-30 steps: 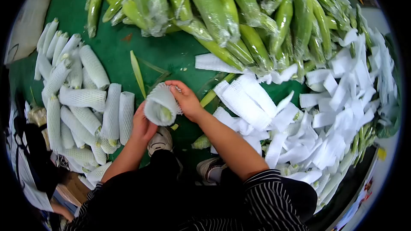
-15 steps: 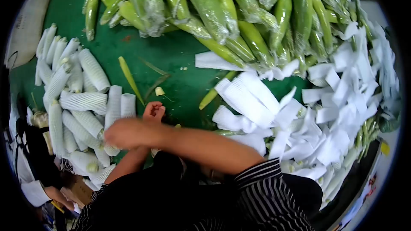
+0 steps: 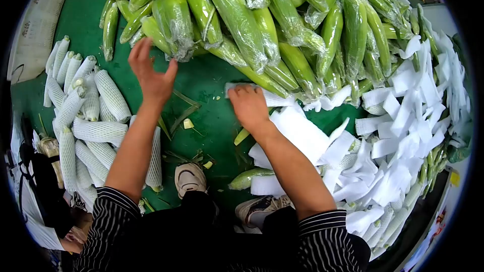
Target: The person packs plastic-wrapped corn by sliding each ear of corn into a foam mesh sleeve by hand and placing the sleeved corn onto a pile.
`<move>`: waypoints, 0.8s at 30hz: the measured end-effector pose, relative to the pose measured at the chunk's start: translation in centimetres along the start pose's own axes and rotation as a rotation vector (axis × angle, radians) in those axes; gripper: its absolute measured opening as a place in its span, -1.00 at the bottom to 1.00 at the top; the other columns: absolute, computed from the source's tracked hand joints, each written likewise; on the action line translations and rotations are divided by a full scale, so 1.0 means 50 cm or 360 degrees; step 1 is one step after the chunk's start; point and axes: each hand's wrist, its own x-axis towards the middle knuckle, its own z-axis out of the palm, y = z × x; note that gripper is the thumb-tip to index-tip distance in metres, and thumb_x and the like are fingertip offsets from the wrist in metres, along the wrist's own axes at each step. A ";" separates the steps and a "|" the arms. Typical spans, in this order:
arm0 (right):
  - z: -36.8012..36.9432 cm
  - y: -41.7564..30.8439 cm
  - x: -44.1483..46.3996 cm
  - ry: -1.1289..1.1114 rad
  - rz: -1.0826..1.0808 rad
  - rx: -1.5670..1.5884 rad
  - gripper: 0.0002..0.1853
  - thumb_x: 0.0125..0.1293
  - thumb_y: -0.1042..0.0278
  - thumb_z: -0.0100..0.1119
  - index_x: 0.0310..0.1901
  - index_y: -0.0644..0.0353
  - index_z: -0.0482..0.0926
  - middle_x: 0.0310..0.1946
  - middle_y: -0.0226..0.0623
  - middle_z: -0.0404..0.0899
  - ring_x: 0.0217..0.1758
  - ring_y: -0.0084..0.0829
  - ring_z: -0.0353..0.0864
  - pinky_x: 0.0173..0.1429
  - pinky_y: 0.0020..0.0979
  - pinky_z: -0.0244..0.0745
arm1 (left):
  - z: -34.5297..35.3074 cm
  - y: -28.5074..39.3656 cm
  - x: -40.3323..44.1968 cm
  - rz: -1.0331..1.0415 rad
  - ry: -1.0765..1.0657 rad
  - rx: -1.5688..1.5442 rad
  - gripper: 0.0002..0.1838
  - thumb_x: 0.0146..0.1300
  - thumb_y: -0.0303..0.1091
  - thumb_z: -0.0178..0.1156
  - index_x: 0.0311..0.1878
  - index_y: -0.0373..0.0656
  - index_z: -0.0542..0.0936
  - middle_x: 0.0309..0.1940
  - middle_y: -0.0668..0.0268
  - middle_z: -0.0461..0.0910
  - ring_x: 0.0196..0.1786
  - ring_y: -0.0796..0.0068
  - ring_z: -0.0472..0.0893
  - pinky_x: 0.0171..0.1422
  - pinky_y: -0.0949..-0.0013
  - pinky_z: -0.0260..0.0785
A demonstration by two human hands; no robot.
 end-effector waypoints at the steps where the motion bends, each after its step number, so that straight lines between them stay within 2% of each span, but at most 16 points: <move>1: -0.009 -0.008 0.001 -0.0025 -0.0103 0.0167 -0.64 0.10 0.36 0.30 -0.02 0.02 0.57 -0.21 -0.38 0.57 -0.05 -0.24 0.53 -0.02 -0.19 0.42 | 0.002 -0.010 0.020 0.0185 -0.0143 0.0029 -0.14 -0.12 -0.33 0.56 0.35 -0.05 0.44 0.28 0.22 0.39 0.26 0.08 0.42 0.35 0.07 0.24; 2: -0.021 -0.036 -0.004 0.0097 -0.0277 0.0508 -0.74 0.06 0.35 0.33 -0.17 0.04 0.56 -0.26 -0.36 0.57 -0.09 -0.23 0.53 -0.05 -0.18 0.41 | 0.004 -0.019 0.038 0.0367 -0.0282 0.0059 -0.04 -0.19 -0.27 0.61 0.38 -0.04 0.42 0.28 0.23 0.40 0.26 0.08 0.42 0.34 0.08 0.24; 3: -0.041 -0.072 -0.014 0.0071 -0.0350 0.0636 -0.72 0.05 0.35 0.34 -0.16 0.06 0.56 -0.26 -0.35 0.57 -0.10 -0.24 0.54 -0.04 -0.19 0.41 | 0.009 -0.029 0.050 0.0545 -0.0424 0.0085 0.05 -0.26 -0.20 0.66 0.42 -0.03 0.39 0.28 0.23 0.40 0.25 0.09 0.42 0.34 0.09 0.24; 4: -0.062 -0.110 -0.028 0.0043 -0.0358 0.0714 -0.72 0.06 0.36 0.32 -0.15 0.06 0.56 -0.26 -0.33 0.57 -0.12 -0.24 0.55 -0.04 -0.20 0.43 | 0.025 -0.048 0.041 0.0549 -0.0366 0.0079 0.22 -0.44 -0.07 0.70 0.47 0.03 0.36 0.28 0.26 0.41 0.25 0.11 0.42 0.32 0.10 0.24; 5: -0.076 -0.137 -0.040 -0.0076 -0.0346 0.0804 -0.74 0.09 0.33 0.31 -0.16 0.09 0.55 -0.28 -0.32 0.57 -0.14 -0.24 0.58 -0.05 -0.19 0.46 | 0.032 -0.063 0.019 0.0382 -0.0324 0.0148 0.20 -0.44 -0.06 0.70 0.45 0.05 0.38 0.29 0.26 0.41 0.27 0.13 0.42 0.34 0.07 0.23; 7: -0.076 -0.154 -0.060 -0.0046 -0.0371 0.1135 -0.73 0.14 0.32 0.31 -0.12 0.12 0.55 -0.24 -0.31 0.57 -0.13 -0.19 0.60 -0.01 -0.19 0.49 | 0.055 -0.079 -0.004 0.0078 -0.0249 0.0242 0.16 -0.44 -0.04 0.70 0.42 0.10 0.42 0.30 0.27 0.41 0.31 0.17 0.41 0.37 0.02 0.21; 8: -0.076 -0.153 -0.066 -0.0051 -0.0295 0.1189 -0.73 0.16 0.32 0.31 -0.10 0.12 0.55 -0.24 -0.30 0.57 -0.12 -0.20 0.60 -0.02 -0.20 0.50 | 0.057 -0.061 -0.003 -0.0014 -0.0245 0.0523 0.08 -0.35 0.03 0.66 0.39 0.06 0.45 0.33 0.27 0.40 0.38 0.22 0.39 0.46 -0.09 0.12; 11: -0.088 -0.128 -0.066 -0.0160 -0.0074 0.1419 -0.73 0.22 0.35 0.32 -0.05 0.13 0.55 -0.24 -0.29 0.56 -0.14 -0.23 0.60 -0.07 -0.25 0.51 | 0.055 -0.034 -0.011 -0.0189 -0.0248 0.0663 -0.03 -0.21 0.09 0.59 0.33 -0.06 0.47 0.33 0.27 0.42 0.41 0.26 0.39 0.53 -0.19 0.00; 13: -0.097 -0.124 -0.068 -0.0253 0.0227 0.1710 -0.74 0.26 0.37 0.32 -0.03 0.13 0.55 -0.24 -0.28 0.55 -0.18 -0.28 0.58 -0.14 -0.31 0.50 | 0.036 -0.059 0.003 0.0065 -0.0233 0.0673 -0.18 -0.04 0.06 0.51 0.28 -0.11 0.48 0.27 0.26 0.48 0.37 0.20 0.44 0.54 -0.14 0.03; 14: -0.091 -0.118 -0.069 -0.0181 0.0291 0.1773 -0.75 0.27 0.43 0.31 -0.03 0.14 0.54 -0.29 -0.35 0.50 -0.24 -0.45 0.53 -0.23 -0.40 0.44 | 0.019 -0.078 0.012 0.0189 -0.0227 0.0692 -0.25 0.05 0.04 0.48 0.25 -0.14 0.49 0.24 0.26 0.51 0.36 0.17 0.46 0.54 -0.11 0.05; 17: -0.074 -0.106 -0.078 -0.0064 0.0485 0.2079 -0.68 0.26 0.48 0.30 0.04 0.15 0.50 -0.31 -0.45 0.44 -0.28 -0.57 0.45 -0.24 -0.50 0.35 | -0.015 -0.141 0.084 0.0142 0.0301 -0.0114 -0.58 0.30 -0.14 0.33 0.12 -0.14 0.52 0.10 0.23 0.61 0.21 0.18 0.56 0.45 0.06 0.23; 18: -0.090 -0.109 -0.069 0.0020 0.0524 0.2351 -0.58 0.25 0.59 0.25 0.14 0.18 0.44 -0.32 -0.50 0.39 -0.29 -0.66 0.37 -0.23 -0.57 0.28 | -0.021 -0.153 0.121 -0.0127 0.0534 -0.0480 -0.68 0.37 -0.23 0.24 0.08 -0.20 0.53 0.07 0.16 0.61 0.15 0.21 0.59 0.38 0.14 0.32; 19: -0.108 -0.119 -0.057 0.0090 0.0588 0.2565 -0.56 0.25 0.62 0.23 0.17 0.19 0.43 -0.33 -0.50 0.38 -0.29 -0.67 0.36 -0.22 -0.58 0.27 | -0.034 -0.149 0.162 -0.0406 0.0775 -0.0834 -0.77 0.45 -0.32 0.16 0.04 -0.26 0.53 0.03 0.09 0.61 0.10 0.25 0.62 0.31 0.22 0.41; 21: -0.135 -0.135 -0.027 0.0225 0.0679 0.2986 -0.52 0.25 0.68 0.19 0.21 0.21 0.41 -0.34 -0.51 0.37 -0.30 -0.68 0.35 -0.20 -0.60 0.25 | -0.109 -0.069 0.231 -0.0582 0.0899 -0.0946 -0.83 0.39 -0.45 0.21 -0.04 -0.30 0.52 -0.06 0.07 0.63 -0.05 0.31 0.65 0.21 0.26 0.48; 23: -0.142 -0.145 -0.017 0.0374 0.0769 0.2929 -0.53 0.30 0.73 0.13 0.23 0.22 0.40 -0.22 -0.44 0.52 -0.19 -0.69 0.47 -0.09 -0.61 0.35 | -0.192 0.001 0.185 -0.0222 0.0382 -0.0384 -0.68 0.27 -0.49 0.33 0.05 -0.33 0.53 -0.16 0.14 0.64 -0.13 0.41 0.64 0.11 0.30 0.53; 24: -0.171 -0.166 -0.007 0.0445 0.0853 0.2981 -0.54 0.31 0.73 0.12 0.23 0.22 0.39 -0.18 -0.42 0.55 -0.15 -0.68 0.50 -0.06 -0.60 0.38 | -0.201 0.069 0.140 -0.0239 0.0244 -0.0596 -0.59 0.19 -0.46 0.41 0.08 -0.31 0.56 -0.21 0.23 0.62 -0.23 0.50 0.57 0.00 0.36 0.49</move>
